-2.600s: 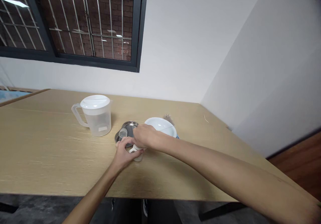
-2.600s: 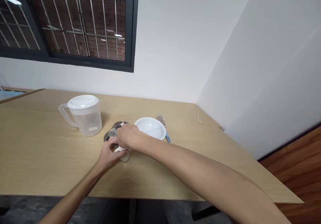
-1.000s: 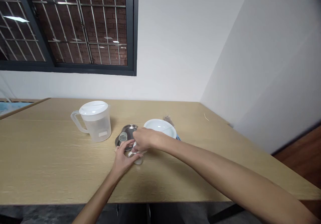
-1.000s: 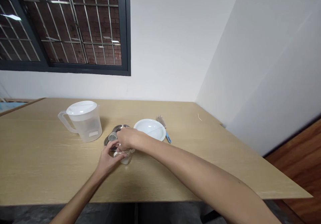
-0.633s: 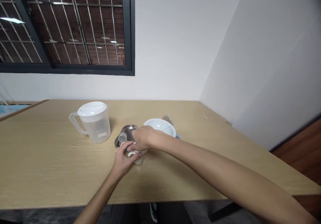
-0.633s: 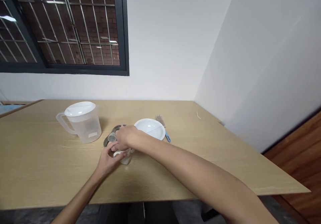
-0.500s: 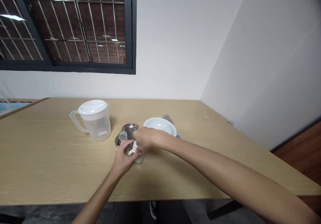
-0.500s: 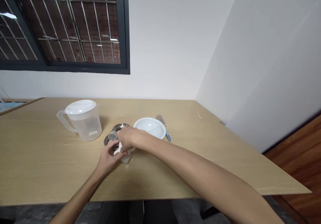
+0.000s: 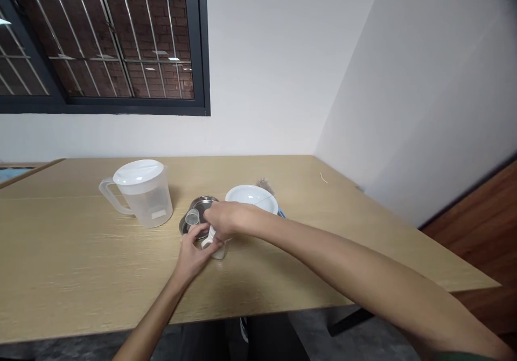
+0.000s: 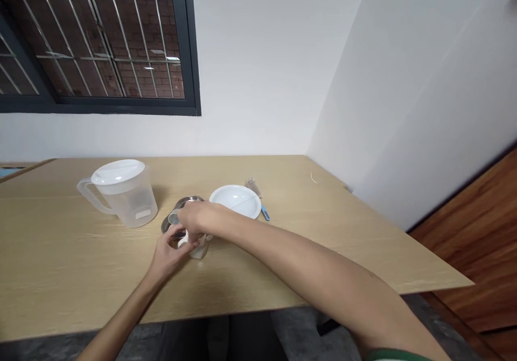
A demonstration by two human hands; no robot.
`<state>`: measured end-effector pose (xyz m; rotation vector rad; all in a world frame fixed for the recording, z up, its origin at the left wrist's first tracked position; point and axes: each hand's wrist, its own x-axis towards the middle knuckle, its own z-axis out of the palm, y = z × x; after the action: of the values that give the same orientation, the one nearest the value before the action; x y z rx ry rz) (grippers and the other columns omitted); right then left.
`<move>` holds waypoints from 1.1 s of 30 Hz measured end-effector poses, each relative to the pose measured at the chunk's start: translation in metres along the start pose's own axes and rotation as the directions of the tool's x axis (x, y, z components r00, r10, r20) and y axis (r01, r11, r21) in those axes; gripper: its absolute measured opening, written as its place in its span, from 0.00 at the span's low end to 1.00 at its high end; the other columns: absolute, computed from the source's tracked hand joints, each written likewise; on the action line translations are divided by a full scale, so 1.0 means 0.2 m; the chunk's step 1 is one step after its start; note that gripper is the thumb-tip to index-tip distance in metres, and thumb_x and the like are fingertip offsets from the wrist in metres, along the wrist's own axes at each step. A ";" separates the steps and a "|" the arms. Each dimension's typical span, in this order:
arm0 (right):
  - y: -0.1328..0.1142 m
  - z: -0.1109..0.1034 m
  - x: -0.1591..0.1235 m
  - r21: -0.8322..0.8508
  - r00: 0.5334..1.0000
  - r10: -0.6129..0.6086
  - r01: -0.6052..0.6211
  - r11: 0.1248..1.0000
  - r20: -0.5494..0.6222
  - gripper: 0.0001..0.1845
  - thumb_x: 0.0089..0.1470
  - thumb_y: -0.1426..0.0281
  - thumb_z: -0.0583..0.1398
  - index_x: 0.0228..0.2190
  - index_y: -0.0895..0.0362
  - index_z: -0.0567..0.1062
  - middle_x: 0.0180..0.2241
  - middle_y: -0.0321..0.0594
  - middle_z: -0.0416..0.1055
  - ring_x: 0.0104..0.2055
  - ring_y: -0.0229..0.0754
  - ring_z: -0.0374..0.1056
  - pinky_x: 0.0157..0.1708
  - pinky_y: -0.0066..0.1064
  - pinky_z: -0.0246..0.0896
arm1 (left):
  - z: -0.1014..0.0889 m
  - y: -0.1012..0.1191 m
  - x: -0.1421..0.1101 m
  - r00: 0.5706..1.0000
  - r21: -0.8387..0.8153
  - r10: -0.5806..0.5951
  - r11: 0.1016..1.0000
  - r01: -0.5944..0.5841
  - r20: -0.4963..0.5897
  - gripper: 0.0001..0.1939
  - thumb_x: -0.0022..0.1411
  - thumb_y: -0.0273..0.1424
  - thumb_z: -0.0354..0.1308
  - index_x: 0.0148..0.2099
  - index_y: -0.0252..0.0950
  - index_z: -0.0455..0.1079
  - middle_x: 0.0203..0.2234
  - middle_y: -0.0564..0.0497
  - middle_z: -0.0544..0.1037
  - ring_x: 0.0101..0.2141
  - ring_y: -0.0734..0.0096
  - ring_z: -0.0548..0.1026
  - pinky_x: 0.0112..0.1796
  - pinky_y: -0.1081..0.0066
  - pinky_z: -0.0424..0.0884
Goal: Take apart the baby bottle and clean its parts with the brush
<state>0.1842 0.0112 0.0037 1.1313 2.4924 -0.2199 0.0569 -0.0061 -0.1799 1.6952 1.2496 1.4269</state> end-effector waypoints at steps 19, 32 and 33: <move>0.07 0.01 0.00 0.013 0.997 -0.077 0.077 0.997 0.005 0.19 0.47 0.65 0.67 0.42 0.61 0.78 0.42 0.50 0.76 0.37 0.48 0.74 0.30 0.30 0.64 | -0.03 0.01 0.01 0.995 -0.076 0.010 0.997 -0.002 0.102 0.22 0.54 0.39 0.67 0.49 0.34 0.75 0.44 0.42 0.78 0.45 0.57 0.75 0.48 0.61 0.69; 0.14 0.12 0.02 0.003 0.947 -0.312 0.313 0.950 -0.078 0.18 0.52 0.75 0.61 0.46 0.57 0.77 0.43 0.46 0.76 0.39 0.45 0.73 0.35 0.29 0.61 | -0.01 -0.01 0.01 0.999 -0.128 -0.039 0.991 0.038 -0.007 0.34 0.44 0.37 0.72 0.54 0.37 0.69 0.44 0.43 0.79 0.46 0.56 0.77 0.47 0.60 0.72; 0.15 0.13 0.02 -0.005 0.927 -0.361 0.362 0.932 -0.097 0.18 0.53 0.75 0.61 0.46 0.56 0.77 0.43 0.45 0.76 0.41 0.44 0.73 0.36 0.29 0.61 | -0.01 0.00 0.01 0.999 -0.108 -0.040 0.993 0.039 -0.008 0.34 0.43 0.36 0.73 0.53 0.37 0.70 0.44 0.43 0.79 0.46 0.56 0.77 0.47 0.61 0.72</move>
<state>0.2120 0.0260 -0.0201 0.6895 2.7762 -0.2888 0.0540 -0.0044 -0.1792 1.5846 1.1828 1.4548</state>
